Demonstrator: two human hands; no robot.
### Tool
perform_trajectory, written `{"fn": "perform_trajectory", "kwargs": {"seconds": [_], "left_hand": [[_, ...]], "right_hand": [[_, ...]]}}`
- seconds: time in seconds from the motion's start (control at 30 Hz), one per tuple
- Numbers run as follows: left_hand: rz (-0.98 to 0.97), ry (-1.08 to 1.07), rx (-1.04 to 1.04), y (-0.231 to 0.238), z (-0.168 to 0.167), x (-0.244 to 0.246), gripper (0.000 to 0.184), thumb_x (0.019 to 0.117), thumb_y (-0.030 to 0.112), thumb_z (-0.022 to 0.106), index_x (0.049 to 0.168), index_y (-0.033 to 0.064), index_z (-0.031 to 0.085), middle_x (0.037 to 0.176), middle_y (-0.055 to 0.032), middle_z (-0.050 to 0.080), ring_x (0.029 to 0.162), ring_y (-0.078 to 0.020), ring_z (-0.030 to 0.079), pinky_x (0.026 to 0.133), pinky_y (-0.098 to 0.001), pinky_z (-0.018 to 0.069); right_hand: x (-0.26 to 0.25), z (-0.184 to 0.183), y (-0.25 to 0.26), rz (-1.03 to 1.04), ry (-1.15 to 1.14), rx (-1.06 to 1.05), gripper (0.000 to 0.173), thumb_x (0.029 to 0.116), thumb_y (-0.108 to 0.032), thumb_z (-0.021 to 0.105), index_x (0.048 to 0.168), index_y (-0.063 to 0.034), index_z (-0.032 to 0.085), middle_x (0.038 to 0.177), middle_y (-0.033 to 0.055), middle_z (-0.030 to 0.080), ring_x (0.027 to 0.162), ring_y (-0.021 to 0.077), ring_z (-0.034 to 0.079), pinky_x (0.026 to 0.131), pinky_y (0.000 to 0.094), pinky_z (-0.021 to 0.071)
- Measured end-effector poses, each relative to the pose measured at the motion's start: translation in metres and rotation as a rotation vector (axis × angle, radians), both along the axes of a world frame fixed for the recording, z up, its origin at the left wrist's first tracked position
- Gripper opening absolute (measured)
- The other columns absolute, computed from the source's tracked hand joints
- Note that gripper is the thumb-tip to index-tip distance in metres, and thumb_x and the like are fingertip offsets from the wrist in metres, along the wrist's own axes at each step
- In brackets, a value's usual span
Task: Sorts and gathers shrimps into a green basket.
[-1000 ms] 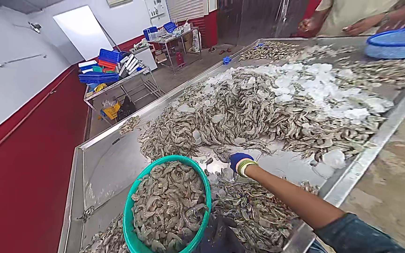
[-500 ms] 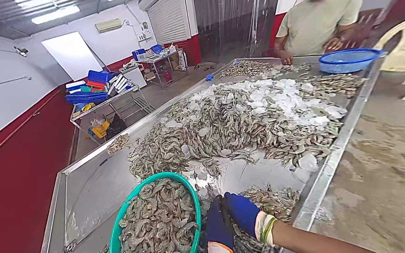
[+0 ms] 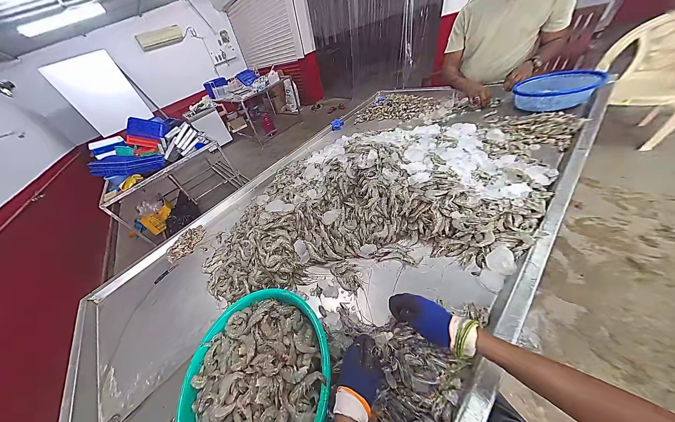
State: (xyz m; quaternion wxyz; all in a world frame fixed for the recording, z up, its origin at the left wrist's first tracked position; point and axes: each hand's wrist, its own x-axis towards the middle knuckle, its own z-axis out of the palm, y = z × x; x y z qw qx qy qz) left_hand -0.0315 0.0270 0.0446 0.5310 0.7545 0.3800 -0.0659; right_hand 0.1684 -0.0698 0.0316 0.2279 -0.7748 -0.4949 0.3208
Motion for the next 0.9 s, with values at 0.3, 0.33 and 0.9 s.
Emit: {"fn": "perform_trajectory", "kwargs": {"seconds": [0.3,0.33,0.9], "left_hand": [[0.069,-0.540,-0.317,0.008,-0.031,-0.021,0.050,0.0985,-0.004,0.051,0.144,-0.0160,0.035,0.124,-0.0240,0.060,0.105,-0.0184,0.068,0.093,-0.0337,0.0586],[0.126,-0.602,-0.346,0.003,-0.027,-0.023,0.047,0.0977,-0.004,0.052,0.140,-0.0151,0.037,0.112,-0.0180,0.064,0.096,-0.0155,0.070,0.089,-0.0331,0.0604],[0.082,-0.366,0.218,-0.007,-0.054,0.005,0.053,0.1006,0.007,0.055,0.152,-0.0026,0.043,0.154,-0.0216,0.048,0.140,-0.0309,0.050,0.118,-0.0438,0.0400]], "right_hand": [[0.043,-0.005,0.085,0.322,-0.486,-0.370,0.028,0.0995,-0.002,0.056,0.119,-0.0102,0.075,0.124,0.0236,0.068,0.117,0.0471,0.063,0.096,0.0675,0.0488],[0.044,-0.009,0.107,0.310,-0.507,-0.323,0.029,0.0971,0.001,0.057,0.117,-0.0100,0.075,0.122,0.0231,0.069,0.115,0.0467,0.064,0.095,0.0676,0.0499],[-0.050,0.003,0.034,0.151,-0.332,-0.428,0.035,0.0935,-0.007,0.065,0.128,-0.0015,0.063,0.132,0.0280,0.059,0.121,0.0489,0.059,0.094,0.0645,0.0523]]}}
